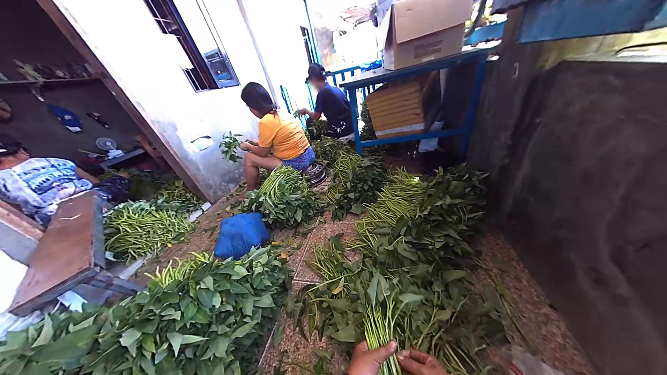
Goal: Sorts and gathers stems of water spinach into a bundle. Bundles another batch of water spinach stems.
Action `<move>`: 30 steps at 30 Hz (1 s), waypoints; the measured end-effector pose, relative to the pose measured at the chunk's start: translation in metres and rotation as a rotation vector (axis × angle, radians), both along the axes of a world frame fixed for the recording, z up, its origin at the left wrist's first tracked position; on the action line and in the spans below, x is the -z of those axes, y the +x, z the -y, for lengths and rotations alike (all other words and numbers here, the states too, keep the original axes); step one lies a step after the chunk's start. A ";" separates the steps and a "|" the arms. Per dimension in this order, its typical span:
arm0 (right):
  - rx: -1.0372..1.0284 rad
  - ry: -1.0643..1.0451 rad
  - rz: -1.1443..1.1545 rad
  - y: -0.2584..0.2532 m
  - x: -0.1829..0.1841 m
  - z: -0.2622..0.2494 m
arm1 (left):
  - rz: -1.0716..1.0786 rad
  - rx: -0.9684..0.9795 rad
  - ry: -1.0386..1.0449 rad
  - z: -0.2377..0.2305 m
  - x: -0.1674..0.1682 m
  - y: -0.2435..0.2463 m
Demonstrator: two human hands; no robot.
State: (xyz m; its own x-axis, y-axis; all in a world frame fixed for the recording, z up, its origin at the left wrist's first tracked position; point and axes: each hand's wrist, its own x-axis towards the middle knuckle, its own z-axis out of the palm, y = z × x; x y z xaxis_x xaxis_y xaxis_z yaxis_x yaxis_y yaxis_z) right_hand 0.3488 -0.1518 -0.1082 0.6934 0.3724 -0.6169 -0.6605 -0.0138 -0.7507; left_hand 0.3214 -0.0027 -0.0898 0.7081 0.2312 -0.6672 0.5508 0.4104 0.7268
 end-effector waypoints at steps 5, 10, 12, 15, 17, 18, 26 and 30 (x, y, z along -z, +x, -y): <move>0.147 -0.132 0.098 0.024 0.038 0.021 | 0.013 0.064 -0.156 -0.017 -0.025 0.004; -0.009 -0.365 0.129 0.026 0.084 0.027 | 0.086 0.019 -0.196 -0.040 -0.057 0.008; -0.142 -0.387 0.251 0.024 0.087 0.008 | 0.121 -0.047 -0.177 -0.050 -0.068 0.010; -0.396 -0.463 0.325 0.025 0.099 -0.023 | 0.161 -0.180 -0.141 -0.066 -0.086 0.010; -0.638 -0.498 0.292 0.022 0.115 -0.046 | 0.185 -0.256 -0.119 -0.075 -0.095 0.008; -0.746 -0.528 0.286 0.018 0.125 -0.058 | 0.191 -0.286 -0.104 -0.078 -0.098 0.007; -0.585 -0.512 0.416 0.010 0.121 -0.079 | 0.137 -0.300 0.019 -0.097 -0.075 0.000; -0.240 -0.297 0.381 0.028 0.062 -0.051 | 0.072 -0.230 0.265 -0.089 -0.056 0.002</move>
